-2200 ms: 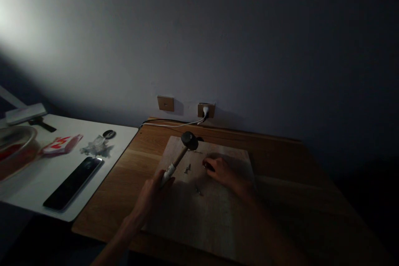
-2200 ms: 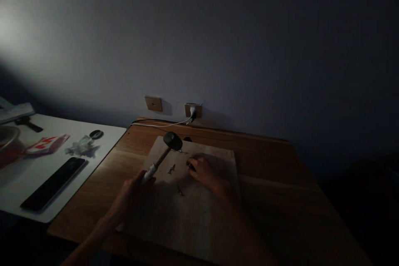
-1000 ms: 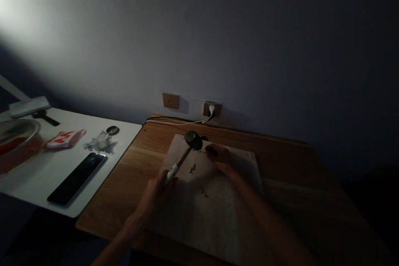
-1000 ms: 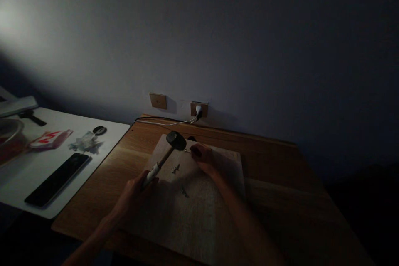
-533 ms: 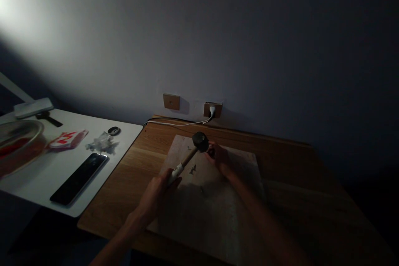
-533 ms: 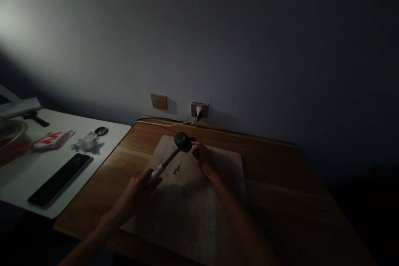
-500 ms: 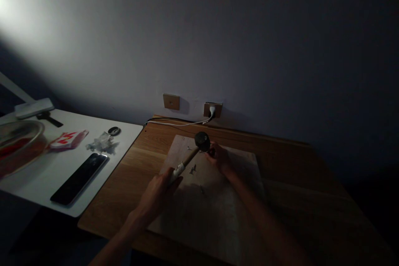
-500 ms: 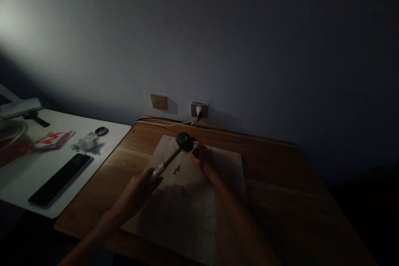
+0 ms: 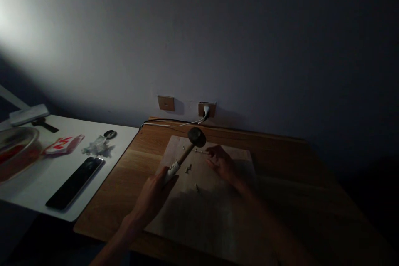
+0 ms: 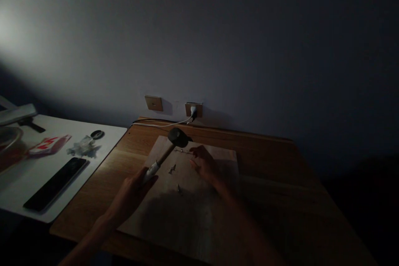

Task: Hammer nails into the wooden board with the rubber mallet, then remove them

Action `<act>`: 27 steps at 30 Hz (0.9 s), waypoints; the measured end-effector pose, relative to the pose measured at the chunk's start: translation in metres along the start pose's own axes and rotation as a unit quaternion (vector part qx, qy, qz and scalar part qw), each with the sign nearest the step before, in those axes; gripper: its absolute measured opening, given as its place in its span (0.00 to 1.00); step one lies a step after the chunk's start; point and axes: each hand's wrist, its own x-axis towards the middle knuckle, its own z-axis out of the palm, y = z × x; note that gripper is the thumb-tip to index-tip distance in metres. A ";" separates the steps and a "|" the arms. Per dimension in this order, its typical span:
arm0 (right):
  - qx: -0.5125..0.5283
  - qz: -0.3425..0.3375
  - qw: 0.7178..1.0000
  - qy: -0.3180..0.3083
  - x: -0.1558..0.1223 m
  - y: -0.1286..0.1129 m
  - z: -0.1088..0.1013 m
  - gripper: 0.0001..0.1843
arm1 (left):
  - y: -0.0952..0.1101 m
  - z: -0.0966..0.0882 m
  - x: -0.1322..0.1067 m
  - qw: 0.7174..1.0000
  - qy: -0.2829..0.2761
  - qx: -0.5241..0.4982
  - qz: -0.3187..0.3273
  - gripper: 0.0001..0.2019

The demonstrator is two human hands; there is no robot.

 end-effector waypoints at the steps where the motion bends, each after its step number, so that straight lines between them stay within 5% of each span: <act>1: -0.018 -0.032 0.998 -0.042 -0.001 -0.011 0.002 0.16 | -0.001 -0.001 0.000 1.000 0.010 -0.018 -0.002 0.11; 6: -0.180 -0.196 0.943 -0.201 0.012 -0.053 0.022 0.18 | -0.012 0.002 -0.003 0.998 0.023 -0.057 -0.028 0.15; 10: -0.266 -0.222 0.908 -0.236 0.022 -0.058 0.027 0.10 | -0.021 0.009 -0.010 0.996 0.017 -0.065 -0.058 0.15; 22: -0.266 -0.168 0.914 -0.255 0.020 -0.030 -0.012 0.10 | -0.026 0.011 -0.016 0.997 0.008 -0.055 -0.052 0.16; 27: -0.226 -0.113 0.954 -0.164 0.016 -0.021 -0.030 0.14 | -0.028 0.012 -0.016 0.997 0.011 -0.063 -0.047 0.16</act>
